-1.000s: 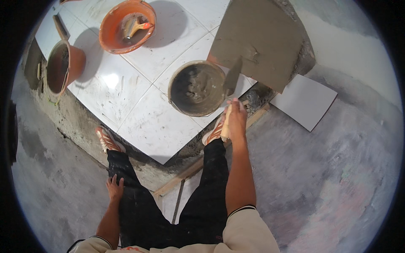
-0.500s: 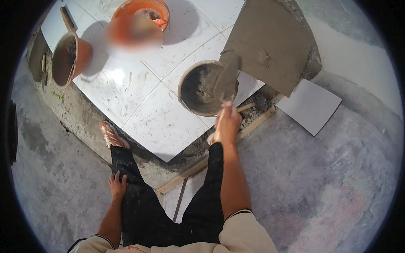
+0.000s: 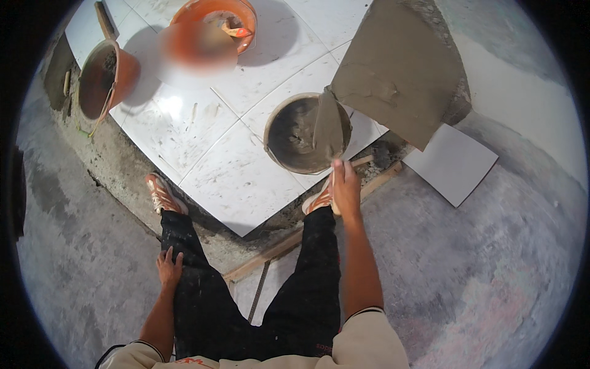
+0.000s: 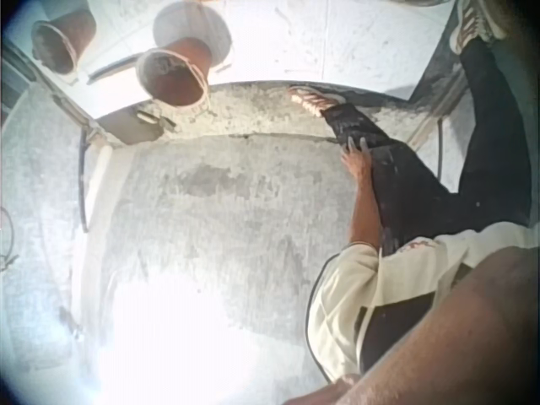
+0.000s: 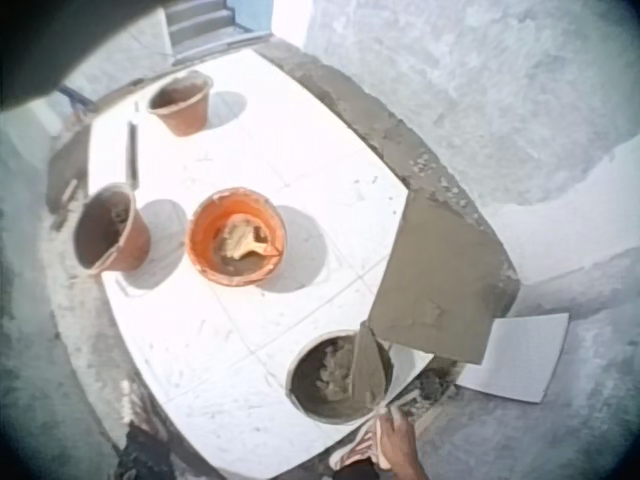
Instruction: The person spreads cement on the floor, applies adhesive to a tile, places the tile on the floor, and taps it with a hammer to secure it.
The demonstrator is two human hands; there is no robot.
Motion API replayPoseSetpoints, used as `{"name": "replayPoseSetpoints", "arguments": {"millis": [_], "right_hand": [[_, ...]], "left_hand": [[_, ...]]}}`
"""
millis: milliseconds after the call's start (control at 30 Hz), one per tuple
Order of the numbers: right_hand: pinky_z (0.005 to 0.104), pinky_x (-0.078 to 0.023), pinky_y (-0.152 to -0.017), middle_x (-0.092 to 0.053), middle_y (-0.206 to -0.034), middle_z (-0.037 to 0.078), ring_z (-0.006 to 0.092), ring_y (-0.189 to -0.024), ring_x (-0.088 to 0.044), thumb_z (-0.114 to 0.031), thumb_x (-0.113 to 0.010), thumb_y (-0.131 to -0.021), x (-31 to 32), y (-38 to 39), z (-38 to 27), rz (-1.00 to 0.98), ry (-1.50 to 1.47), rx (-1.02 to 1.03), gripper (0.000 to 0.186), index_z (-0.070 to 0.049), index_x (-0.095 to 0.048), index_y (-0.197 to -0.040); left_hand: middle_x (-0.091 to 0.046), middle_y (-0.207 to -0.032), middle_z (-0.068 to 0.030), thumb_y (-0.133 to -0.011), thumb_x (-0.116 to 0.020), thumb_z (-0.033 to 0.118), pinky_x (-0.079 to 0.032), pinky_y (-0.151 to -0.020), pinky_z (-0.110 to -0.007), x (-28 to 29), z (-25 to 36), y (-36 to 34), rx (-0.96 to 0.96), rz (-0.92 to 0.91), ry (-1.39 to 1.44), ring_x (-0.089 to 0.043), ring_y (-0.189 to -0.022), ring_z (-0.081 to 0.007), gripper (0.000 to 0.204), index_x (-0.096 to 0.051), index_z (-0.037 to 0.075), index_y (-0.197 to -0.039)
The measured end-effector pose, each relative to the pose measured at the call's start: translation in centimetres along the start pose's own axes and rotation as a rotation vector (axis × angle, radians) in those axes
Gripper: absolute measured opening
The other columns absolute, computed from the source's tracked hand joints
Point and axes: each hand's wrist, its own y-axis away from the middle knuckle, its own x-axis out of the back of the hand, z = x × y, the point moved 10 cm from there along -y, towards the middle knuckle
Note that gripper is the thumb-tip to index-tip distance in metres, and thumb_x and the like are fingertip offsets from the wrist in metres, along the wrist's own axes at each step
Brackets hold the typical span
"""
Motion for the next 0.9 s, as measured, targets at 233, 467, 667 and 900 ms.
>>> {"name": "replayPoseSetpoints", "arguments": {"millis": [233,467,667,900], "right_hand": [[0.0518,-0.052,-0.076,-0.069,-0.087,0.020,0.0414,-0.082,-0.067,-0.038,-0.051,-0.109,-0.1,7.7,6.8,0.199,0.705,0.169,0.044,0.003,-0.066,-0.108],[0.0507,-0.051,-0.078,-0.070,-0.095,0.024,0.0418,-0.089,-0.069,-0.032,-0.052,-0.108,3.6,12.9,0.7,0.217,0.581,-0.055,0.036,0.001,-0.066,-0.106],[0.0460,-0.052,-0.074,-0.069,-0.086,0.021,0.0314,-0.079,-0.069,-0.036,-0.057,-0.105,0.1,2.4,-7.2,0.060,0.079,-0.010,0.037,0.001,-0.063,-0.107],[0.0529,-0.057,-0.084,-0.068,-0.124,0.015,0.0387,-0.109,-0.068,-0.030,-0.056,-0.103,4.0,-7.9,-28.5,0.269,1.731,0.672,0.025,-0.008,-0.066,-0.109]], "left_hand": [[-0.051,-0.147,-0.0195,-0.096,-0.069,0.045,-0.041,-0.114,-0.052,-0.6,-0.8,-0.5,-0.016,0.008,-0.032,-0.046,-0.137,-0.0415,0.058,-0.062,0.013,-0.144],[-0.050,-0.148,-0.0200,-0.097,-0.067,0.045,-0.041,-0.114,-0.052,-0.6,-0.5,-0.6,-0.012,0.000,-0.038,-0.045,-0.137,-0.0418,0.058,-0.061,0.012,-0.145],[-0.050,-0.149,-0.0183,-0.098,-0.067,0.046,-0.043,-0.113,-0.052,0.3,0.4,-0.2,0.004,-0.004,0.000,-0.045,-0.138,-0.0405,0.058,-0.060,0.014,-0.146],[-0.049,-0.152,-0.0172,-0.098,-0.066,0.048,-0.044,-0.111,-0.053,-0.3,-0.8,-0.4,0.035,0.010,0.012,-0.045,-0.140,-0.0392,0.059,-0.058,0.017,-0.148]]}}
